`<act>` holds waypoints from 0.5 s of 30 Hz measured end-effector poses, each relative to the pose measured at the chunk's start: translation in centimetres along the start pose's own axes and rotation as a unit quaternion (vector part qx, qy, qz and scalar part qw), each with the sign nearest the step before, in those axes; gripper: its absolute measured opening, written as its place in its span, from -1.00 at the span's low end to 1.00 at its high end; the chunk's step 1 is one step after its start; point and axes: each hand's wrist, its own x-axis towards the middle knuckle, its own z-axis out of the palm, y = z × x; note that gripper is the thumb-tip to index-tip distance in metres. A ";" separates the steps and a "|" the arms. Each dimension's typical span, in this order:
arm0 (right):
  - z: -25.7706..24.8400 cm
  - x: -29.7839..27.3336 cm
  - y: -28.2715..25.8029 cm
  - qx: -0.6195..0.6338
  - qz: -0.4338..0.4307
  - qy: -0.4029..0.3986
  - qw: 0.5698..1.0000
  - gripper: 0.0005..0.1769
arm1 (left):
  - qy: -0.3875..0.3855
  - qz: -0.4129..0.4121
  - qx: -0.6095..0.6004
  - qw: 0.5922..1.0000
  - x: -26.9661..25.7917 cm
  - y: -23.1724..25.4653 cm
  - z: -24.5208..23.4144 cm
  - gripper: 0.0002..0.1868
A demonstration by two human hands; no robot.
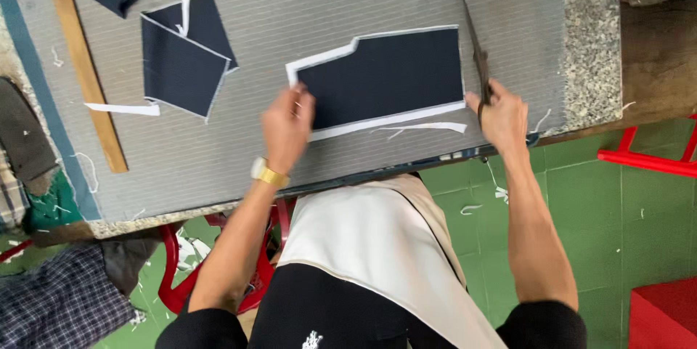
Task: The person uses shears to cut a piece of dark fabric along the edge of a white paper pattern on a work table. After cutting, the person removes the excess fabric and uses an iron to press the cut piece.
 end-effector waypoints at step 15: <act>-0.3 15.1 4.3 -0.086 -0.213 0.022 0.973 -0.56 | -0.157 0.234 0.227 0.932 -9.3 7.9 23.9 -0.89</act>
